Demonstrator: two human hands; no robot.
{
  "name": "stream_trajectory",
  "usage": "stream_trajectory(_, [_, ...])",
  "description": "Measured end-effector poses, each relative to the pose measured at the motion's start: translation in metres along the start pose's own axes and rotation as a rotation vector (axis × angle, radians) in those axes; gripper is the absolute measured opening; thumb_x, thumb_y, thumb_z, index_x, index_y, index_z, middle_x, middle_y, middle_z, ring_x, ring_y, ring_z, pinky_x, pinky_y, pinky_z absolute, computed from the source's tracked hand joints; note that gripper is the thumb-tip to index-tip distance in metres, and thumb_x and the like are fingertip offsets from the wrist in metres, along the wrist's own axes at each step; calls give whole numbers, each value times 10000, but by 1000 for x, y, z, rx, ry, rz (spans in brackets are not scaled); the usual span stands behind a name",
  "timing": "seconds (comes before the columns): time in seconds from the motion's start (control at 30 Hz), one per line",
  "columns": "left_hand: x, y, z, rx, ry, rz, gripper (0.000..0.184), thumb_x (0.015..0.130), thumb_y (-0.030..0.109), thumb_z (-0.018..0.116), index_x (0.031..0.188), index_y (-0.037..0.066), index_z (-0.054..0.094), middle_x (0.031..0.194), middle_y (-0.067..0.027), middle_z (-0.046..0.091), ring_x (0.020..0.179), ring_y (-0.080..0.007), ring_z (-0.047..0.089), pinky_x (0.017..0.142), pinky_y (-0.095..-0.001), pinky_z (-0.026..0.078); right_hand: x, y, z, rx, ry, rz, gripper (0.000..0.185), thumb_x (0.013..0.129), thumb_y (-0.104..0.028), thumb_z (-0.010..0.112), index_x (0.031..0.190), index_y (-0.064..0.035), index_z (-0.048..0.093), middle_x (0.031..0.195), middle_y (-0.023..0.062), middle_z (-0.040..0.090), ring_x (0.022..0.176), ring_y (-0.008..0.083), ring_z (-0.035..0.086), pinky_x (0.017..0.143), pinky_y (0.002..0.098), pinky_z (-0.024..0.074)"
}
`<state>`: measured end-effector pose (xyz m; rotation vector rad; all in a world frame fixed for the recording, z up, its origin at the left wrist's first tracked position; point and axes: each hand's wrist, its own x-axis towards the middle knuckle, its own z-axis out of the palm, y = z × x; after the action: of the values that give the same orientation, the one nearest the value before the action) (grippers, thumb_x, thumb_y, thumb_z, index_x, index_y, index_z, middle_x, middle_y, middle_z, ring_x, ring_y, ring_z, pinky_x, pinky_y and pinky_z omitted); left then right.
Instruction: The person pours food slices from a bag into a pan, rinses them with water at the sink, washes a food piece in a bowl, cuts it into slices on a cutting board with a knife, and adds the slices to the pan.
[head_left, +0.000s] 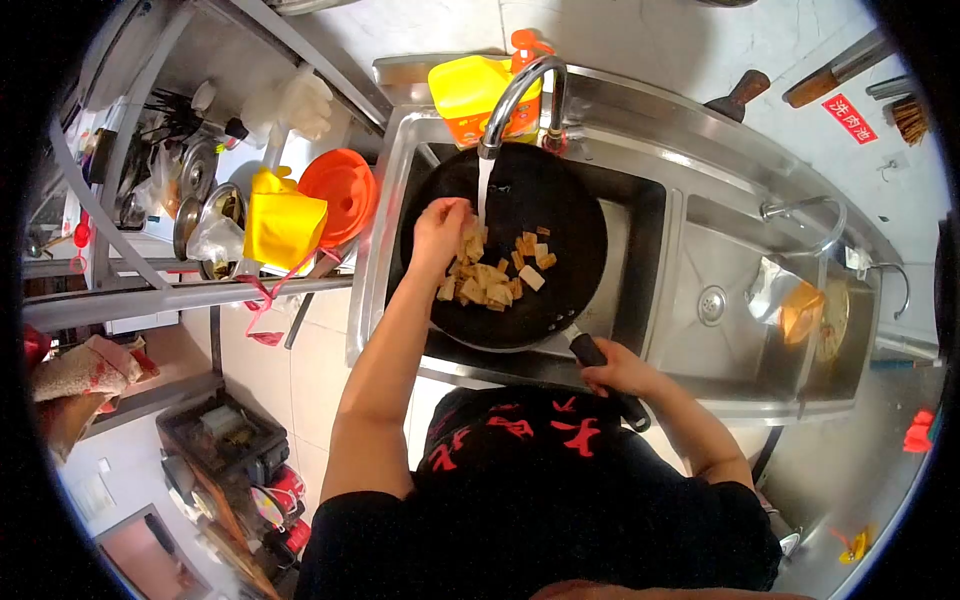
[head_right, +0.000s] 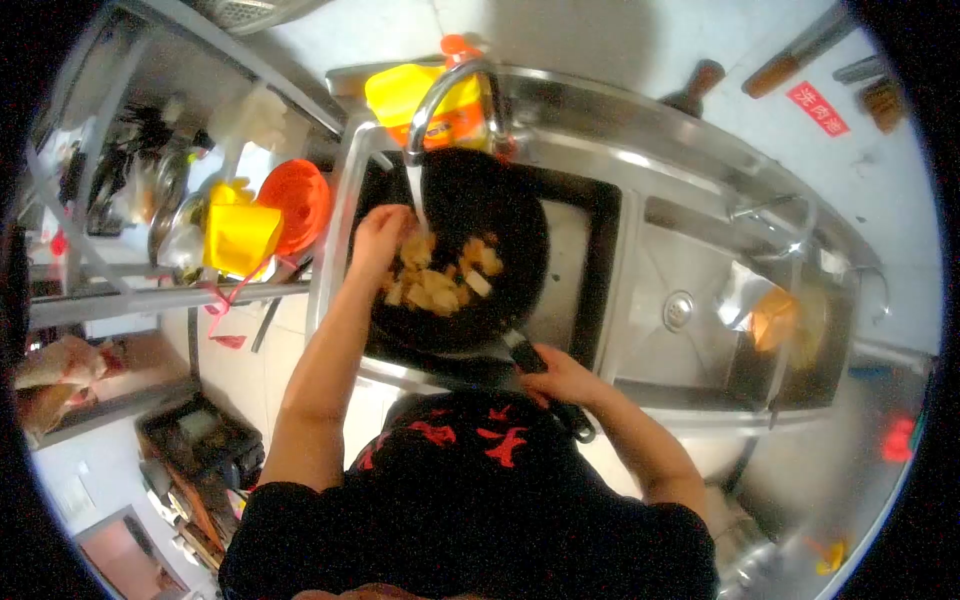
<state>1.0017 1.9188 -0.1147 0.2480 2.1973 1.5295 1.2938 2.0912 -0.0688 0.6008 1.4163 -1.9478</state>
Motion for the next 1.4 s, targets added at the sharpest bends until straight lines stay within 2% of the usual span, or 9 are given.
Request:
stream_trajectory(0.13, [-34,7,-35,255,369,394,164,847,58,546,994,12,603,907,-115,603,801,-174,582,737,-284,456,-3,6,-5,-85,-1,-37,206,794,-94,568,960,-45,455,607,35,517,487,121,511,468,255,413])
stream_trajectory(0.33, [-73,-14,-74,-18,383,264,146,883,39,509,1005,-16,567,910,-77,591,821,-134,566,771,-256,453,0,8,-5,-109,62,-51,227,793,-105,563,988,-31,473,605,35,542,497,128,535,491,273,443])
stream_trajectory(0.47, [-103,-9,-54,350,236,211,189,861,42,537,1042,-6,565,1021,-126,600,897,-194,593,809,-291,458,-4,8,-4,-172,111,-48,212,784,-46,573,924,-22,416,606,53,500,490,137,511,453,276,414])
stream_trajectory(0.57, [-112,9,-27,749,-142,377,712,685,276,750,1294,108,423,1339,-202,375,1204,-367,402,999,-427,339,-12,6,-4,-218,119,-40,213,782,-51,576,928,-25,422,619,49,504,499,133,504,466,274,411])
stream_trajectory(0.7, [-94,-5,-3,1051,-303,414,990,594,315,811,1404,241,245,1450,-188,152,1217,-432,359,1005,-455,349,-19,3,2,-164,94,-39,218,779,-59,581,938,-34,434,641,46,507,524,126,501,485,263,407])
stream_trajectory(0.8, [-60,-17,7,1031,-251,392,997,578,315,820,1397,224,261,1444,-212,146,1211,-422,372,970,-452,391,-15,14,2,-118,60,-77,221,778,-65,583,945,-37,441,648,43,504,533,122,498,490,257,403])
stream_trajectory(0.97, [-30,-4,41,805,65,278,686,673,227,769,1267,102,450,1424,-248,149,1175,-447,402,919,-424,438,-15,6,4,-106,43,-29,221,775,-68,586,942,-38,445,648,41,495,533,123,494,488,256,403])
stream_trajectory(1.1, [-30,8,47,809,-72,419,615,696,219,742,1223,59,470,1371,-247,242,1139,-415,449,918,-425,434,-8,9,-1,-69,24,-22,217,772,-70,589,929,-44,442,650,42,498,535,123,501,486,256,407])
stream_trajectory(1.4, [-37,10,24,611,-2,243,656,725,238,705,1279,24,427,1330,-230,303,1121,-370,469,956,-388,399,-7,-2,-4,-122,-29,-71,207,804,-116,575,966,-43,467,637,33,522,520,120,517,492,259,425])
